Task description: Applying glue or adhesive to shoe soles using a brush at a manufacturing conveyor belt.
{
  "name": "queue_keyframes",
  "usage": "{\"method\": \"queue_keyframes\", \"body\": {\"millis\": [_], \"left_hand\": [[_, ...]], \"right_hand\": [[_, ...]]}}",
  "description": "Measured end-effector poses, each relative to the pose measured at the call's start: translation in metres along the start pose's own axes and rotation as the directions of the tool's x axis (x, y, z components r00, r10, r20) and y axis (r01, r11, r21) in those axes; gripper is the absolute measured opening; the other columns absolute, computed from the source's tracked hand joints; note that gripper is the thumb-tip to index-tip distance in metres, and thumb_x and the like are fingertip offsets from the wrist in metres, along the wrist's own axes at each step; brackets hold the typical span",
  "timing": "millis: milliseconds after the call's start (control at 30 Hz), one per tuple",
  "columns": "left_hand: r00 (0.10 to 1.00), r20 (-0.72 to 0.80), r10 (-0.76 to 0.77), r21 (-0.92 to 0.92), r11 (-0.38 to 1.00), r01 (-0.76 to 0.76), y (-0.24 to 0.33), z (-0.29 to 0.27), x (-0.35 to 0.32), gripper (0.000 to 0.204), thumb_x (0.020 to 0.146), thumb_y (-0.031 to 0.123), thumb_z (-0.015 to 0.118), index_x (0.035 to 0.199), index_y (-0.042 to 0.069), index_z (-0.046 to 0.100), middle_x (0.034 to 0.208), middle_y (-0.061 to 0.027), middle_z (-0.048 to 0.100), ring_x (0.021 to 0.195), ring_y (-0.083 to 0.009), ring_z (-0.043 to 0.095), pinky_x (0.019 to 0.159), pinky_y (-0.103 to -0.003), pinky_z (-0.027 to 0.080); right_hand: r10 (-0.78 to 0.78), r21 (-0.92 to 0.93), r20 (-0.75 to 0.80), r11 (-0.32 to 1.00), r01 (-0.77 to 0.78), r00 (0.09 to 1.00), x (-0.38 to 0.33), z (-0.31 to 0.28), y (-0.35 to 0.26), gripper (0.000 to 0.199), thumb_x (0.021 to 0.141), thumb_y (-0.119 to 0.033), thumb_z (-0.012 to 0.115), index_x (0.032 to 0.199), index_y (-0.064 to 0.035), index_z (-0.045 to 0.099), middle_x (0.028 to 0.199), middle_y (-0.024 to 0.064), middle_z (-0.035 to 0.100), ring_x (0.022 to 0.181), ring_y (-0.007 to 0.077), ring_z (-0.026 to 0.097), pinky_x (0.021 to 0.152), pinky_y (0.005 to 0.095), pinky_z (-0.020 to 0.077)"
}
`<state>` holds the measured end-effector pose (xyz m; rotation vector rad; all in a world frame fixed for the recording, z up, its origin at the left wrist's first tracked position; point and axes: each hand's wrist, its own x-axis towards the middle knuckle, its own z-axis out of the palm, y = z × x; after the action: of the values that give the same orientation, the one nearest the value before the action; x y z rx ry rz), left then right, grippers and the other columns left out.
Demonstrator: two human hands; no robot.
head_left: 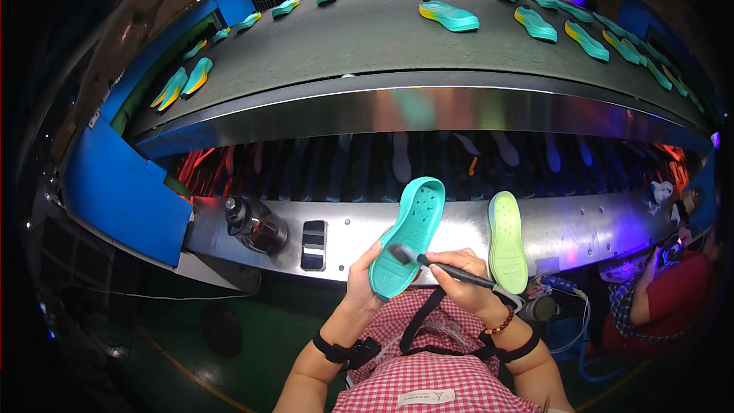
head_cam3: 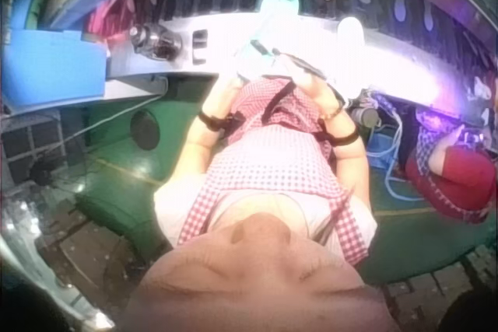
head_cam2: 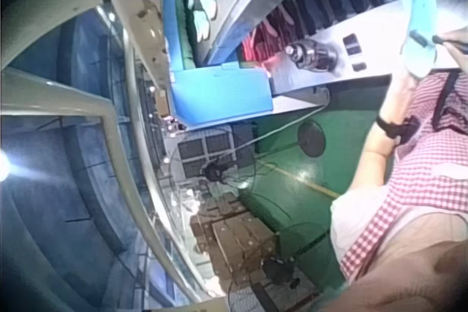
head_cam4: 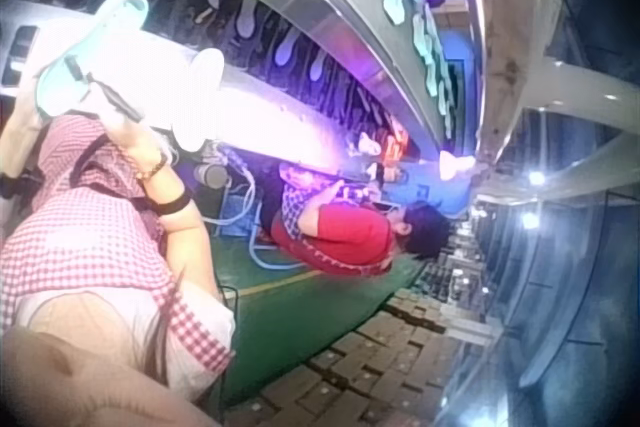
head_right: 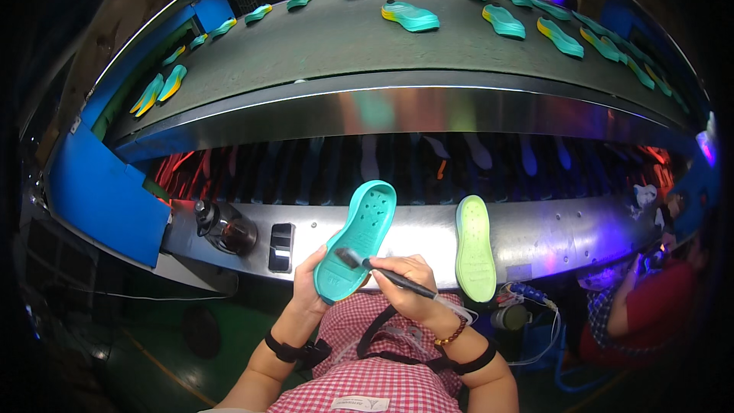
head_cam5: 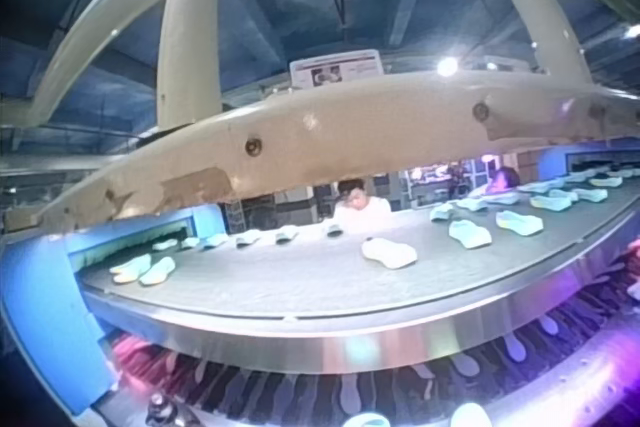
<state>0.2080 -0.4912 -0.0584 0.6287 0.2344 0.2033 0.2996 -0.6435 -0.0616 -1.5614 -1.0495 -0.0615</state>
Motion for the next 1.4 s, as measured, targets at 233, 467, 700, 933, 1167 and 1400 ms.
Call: {"method": "queue_keyframes", "body": {"millis": [233,467,700,933,1167,1400], "left_hand": [[0.996,-0.033,-0.085,0.025,0.996,0.086,-0.014,0.0,-0.008,0.052,0.089,0.027,0.04,0.134,0.002,0.028,0.122,-0.0174,0.047,0.103,-0.0285,0.055,0.085,-0.044,0.048],[0.997,-0.065,-0.051,0.013,0.999,0.052,-0.017,-0.003,-0.002,0.048,0.092,0.026,0.035,0.133,0.002,0.028,0.124,-0.0155,0.046,0.11,-0.0269,0.05,0.092,-0.041,0.043],[0.993,-0.069,-0.099,0.022,0.995,0.101,-0.009,-0.015,0.012,0.045,0.093,0.025,0.032,0.132,0.002,0.031,0.125,-0.0145,0.046,0.112,-0.0253,0.048,0.094,-0.04,0.041],[0.964,0.267,-0.016,0.367,0.926,-0.086,0.039,0.04,0.013,0.063,0.084,0.033,0.045,0.133,-0.003,0.028,0.122,-0.0189,0.047,0.104,-0.0256,0.054,0.09,-0.036,0.044],[0.937,0.333,-0.105,0.245,0.969,0.021,0.031,0.087,0.039,0.06,0.087,0.034,0.04,0.135,-0.001,0.025,0.126,-0.0213,0.043,0.108,-0.0325,0.051,0.092,-0.045,0.042],[0.947,0.226,-0.228,0.123,0.971,0.204,-0.006,0.068,0.035,0.056,0.087,0.03,0.041,0.135,0.003,0.027,0.129,-0.0201,0.04,0.112,-0.0332,0.048,0.092,-0.051,0.042]], "right_hand": [[-0.082,-0.27,-0.217,0.963,0.021,0.973,0.016,-0.003,0.034,0.017,0.071,-0.004,0.064,0.088,-0.0024,0.064,0.084,0.0129,0.066,0.075,0.0251,0.063,0.068,0.033,0.0445],[-0.206,-0.321,-0.046,0.93,0.181,0.977,-0.004,0.019,0.019,0.026,0.067,-0.003,0.066,0.092,0.0008,0.061,0.088,0.0142,0.065,0.075,0.0244,0.063,0.066,0.0317,0.0448],[-0.231,-0.081,0.123,0.967,0.241,0.965,-0.018,0.013,-0.009,0.022,0.068,-0.003,0.066,0.09,0.0009,0.063,0.086,0.0153,0.065,0.074,0.0232,0.063,0.065,0.0294,0.0471],[0.281,0.756,0.15,0.585,-0.293,0.948,-0.016,-0.073,-0.008,0.026,0.077,-0.01,0.059,0.093,0.0108,0.06,0.092,0.0258,0.062,0.087,0.0295,0.063,0.083,0.0374,0.0485],[0.293,0.656,-0.206,0.749,-0.09,0.934,-0.024,-0.118,-0.021,0.025,0.076,-0.008,0.057,0.093,0.0097,0.061,0.092,0.0221,0.063,0.087,0.0249,0.063,0.084,0.0313,0.0471],[-0.032,-0.089,-0.333,0.996,0.003,0.942,0.018,-0.11,-0.008,0.019,0.072,-0.001,0.063,0.091,0.0018,0.064,0.086,0.0143,0.066,0.073,0.021,0.064,0.066,0.0281,0.0488]]}}
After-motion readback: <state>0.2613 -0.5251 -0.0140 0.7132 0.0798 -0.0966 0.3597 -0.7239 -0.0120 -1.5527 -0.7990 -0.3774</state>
